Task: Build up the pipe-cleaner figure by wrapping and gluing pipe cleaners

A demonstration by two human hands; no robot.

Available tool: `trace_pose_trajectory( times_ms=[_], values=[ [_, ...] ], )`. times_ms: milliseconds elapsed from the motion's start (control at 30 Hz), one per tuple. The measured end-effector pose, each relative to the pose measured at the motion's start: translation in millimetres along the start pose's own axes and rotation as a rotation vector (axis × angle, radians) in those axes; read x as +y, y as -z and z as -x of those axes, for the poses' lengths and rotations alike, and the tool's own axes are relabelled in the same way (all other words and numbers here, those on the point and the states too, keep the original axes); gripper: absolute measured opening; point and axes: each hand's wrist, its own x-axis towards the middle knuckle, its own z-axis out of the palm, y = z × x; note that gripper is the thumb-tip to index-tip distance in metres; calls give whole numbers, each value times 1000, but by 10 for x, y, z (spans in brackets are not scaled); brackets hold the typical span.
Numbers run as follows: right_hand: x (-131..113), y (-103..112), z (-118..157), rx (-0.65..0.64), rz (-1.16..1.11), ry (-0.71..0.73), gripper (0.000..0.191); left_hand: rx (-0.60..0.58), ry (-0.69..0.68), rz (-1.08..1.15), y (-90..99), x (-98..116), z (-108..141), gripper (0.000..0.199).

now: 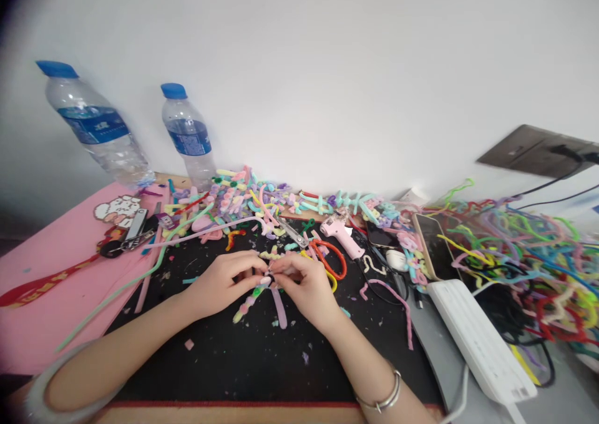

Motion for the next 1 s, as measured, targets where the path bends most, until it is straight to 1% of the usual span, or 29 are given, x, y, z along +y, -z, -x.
trace_pose_trajectory(
  times_ms=[67, 133, 233, 300, 367, 500, 600, 733, 800, 867, 933, 1000],
  values=[
    [9, -59, 27, 20, 8, -2, 5, -9, -15, -16, 0, -8, 11, 5],
    [10, -86, 47, 24, 10, -2, 7, -21, -52, -44, 5, -9, 16, 7],
    [6, -87, 51, -42, -109, -32, 8, -49, -114, -76, 13, -7, 11, 13],
    [-5, -77, 40, -77, -206, -46, 8, -49, -131, -56, 17, -2, 3, 15],
    [-26, -66, 24, -74, -271, -46, 9, -24, -117, -11, 21, 7, -6, 17],
    [-70, -50, 12, -6, -322, -53, 11, 60, -58, 60, 26, 30, -20, 19],
    [-79, -50, 38, -4, -207, -43, 10, 96, -64, 53, 17, 33, -18, 19],
    [-80, -62, 84, -38, 148, 41, 6, 62, -135, -13, -10, 21, 16, 19],
    [-91, -63, 90, -24, 322, 112, 13, 40, -182, -60, -24, 18, 38, 21],
    [-107, -58, 85, -23, 447, 175, 22, 21, -231, -106, -35, 19, 56, 23],
    [-121, -51, 76, -37, 519, 202, 30, 30, -273, -143, -45, 22, 67, 24],
    [-129, -45, 75, -14, 548, 211, 33, 74, -286, -170, -51, 27, 72, 24]
  ],
)
